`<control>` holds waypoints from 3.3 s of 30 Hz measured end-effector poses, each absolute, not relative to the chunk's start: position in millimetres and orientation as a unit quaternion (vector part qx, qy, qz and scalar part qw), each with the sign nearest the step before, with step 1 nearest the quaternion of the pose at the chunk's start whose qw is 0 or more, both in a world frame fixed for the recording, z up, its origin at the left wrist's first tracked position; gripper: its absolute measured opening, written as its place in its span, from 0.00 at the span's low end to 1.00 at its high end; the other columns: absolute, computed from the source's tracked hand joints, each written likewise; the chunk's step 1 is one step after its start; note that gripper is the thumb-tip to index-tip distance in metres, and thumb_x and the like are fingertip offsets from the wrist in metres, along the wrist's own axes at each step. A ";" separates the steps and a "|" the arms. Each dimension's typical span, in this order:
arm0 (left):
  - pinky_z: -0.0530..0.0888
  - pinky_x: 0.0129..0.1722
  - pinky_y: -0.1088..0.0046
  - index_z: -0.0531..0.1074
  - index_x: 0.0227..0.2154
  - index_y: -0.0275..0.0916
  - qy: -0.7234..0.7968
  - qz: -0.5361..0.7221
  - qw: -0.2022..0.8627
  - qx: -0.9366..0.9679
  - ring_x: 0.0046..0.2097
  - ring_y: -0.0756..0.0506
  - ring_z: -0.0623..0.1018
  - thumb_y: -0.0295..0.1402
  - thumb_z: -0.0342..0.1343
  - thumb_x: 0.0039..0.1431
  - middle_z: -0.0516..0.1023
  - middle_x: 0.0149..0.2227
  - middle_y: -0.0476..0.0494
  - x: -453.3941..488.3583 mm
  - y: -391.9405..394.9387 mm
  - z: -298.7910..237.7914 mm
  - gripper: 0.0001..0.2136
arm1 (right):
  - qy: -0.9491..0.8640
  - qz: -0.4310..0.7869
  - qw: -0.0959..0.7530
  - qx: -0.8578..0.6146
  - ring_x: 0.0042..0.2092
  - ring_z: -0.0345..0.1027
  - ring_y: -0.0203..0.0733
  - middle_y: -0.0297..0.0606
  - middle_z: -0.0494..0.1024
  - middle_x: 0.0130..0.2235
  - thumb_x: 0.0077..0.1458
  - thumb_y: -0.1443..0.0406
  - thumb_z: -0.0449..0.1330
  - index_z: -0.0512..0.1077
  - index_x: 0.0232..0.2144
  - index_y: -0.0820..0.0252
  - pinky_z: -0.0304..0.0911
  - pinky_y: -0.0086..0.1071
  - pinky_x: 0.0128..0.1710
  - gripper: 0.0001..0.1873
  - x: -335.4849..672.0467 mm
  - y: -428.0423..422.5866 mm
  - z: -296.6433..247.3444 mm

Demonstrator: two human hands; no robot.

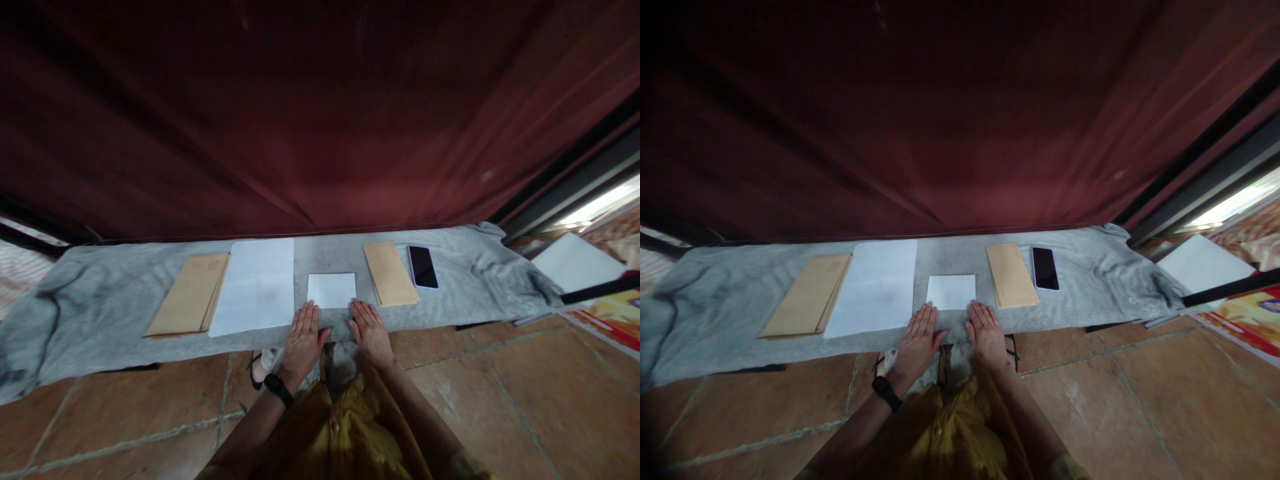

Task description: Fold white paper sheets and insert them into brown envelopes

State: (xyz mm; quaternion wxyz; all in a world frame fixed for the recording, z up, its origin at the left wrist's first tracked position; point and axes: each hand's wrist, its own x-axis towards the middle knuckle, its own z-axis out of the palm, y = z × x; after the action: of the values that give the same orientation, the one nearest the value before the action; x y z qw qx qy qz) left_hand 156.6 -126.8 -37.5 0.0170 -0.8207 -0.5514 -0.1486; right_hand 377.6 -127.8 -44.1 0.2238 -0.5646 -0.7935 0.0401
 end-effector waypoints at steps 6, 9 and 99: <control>0.62 0.67 0.51 0.58 0.66 0.28 -0.557 -0.146 0.016 -0.818 0.70 0.36 0.60 0.43 0.45 0.70 0.61 0.67 0.28 157.3 -126.6 -34.1 0.28 | -0.788 0.048 0.230 -0.570 0.66 0.59 0.47 0.47 0.68 0.64 0.71 0.63 0.45 0.62 0.65 0.64 0.52 0.48 0.68 0.25 380.9 -129.4 -38.0; 0.59 0.68 0.48 0.60 0.65 0.28 -0.564 -0.147 0.013 -0.812 0.69 0.35 0.60 0.42 0.45 0.70 0.63 0.67 0.27 160.4 -124.8 -30.5 0.27 | -0.785 0.055 0.237 -0.570 0.66 0.60 0.47 0.46 0.70 0.63 0.70 0.63 0.46 0.63 0.65 0.63 0.52 0.49 0.68 0.24 380.6 -128.2 -35.8; 0.71 0.55 0.62 0.67 0.59 0.32 -0.727 -0.195 -0.135 -0.644 0.53 0.38 0.74 0.29 0.49 0.64 0.76 0.50 0.31 169.7 -64.9 -9.0 0.21 | -0.737 0.046 0.297 -0.605 0.63 0.63 0.46 0.40 0.72 0.61 0.66 0.70 0.48 0.68 0.60 0.59 0.51 0.46 0.66 0.23 355.7 -90.9 -51.1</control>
State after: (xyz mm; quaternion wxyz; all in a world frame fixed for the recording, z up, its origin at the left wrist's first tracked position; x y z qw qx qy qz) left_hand 169.7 -64.9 -9.0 -0.1348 -0.6443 -0.7272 -0.1948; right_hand 355.7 -90.9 -51.1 0.2970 -0.6054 -0.7370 0.0459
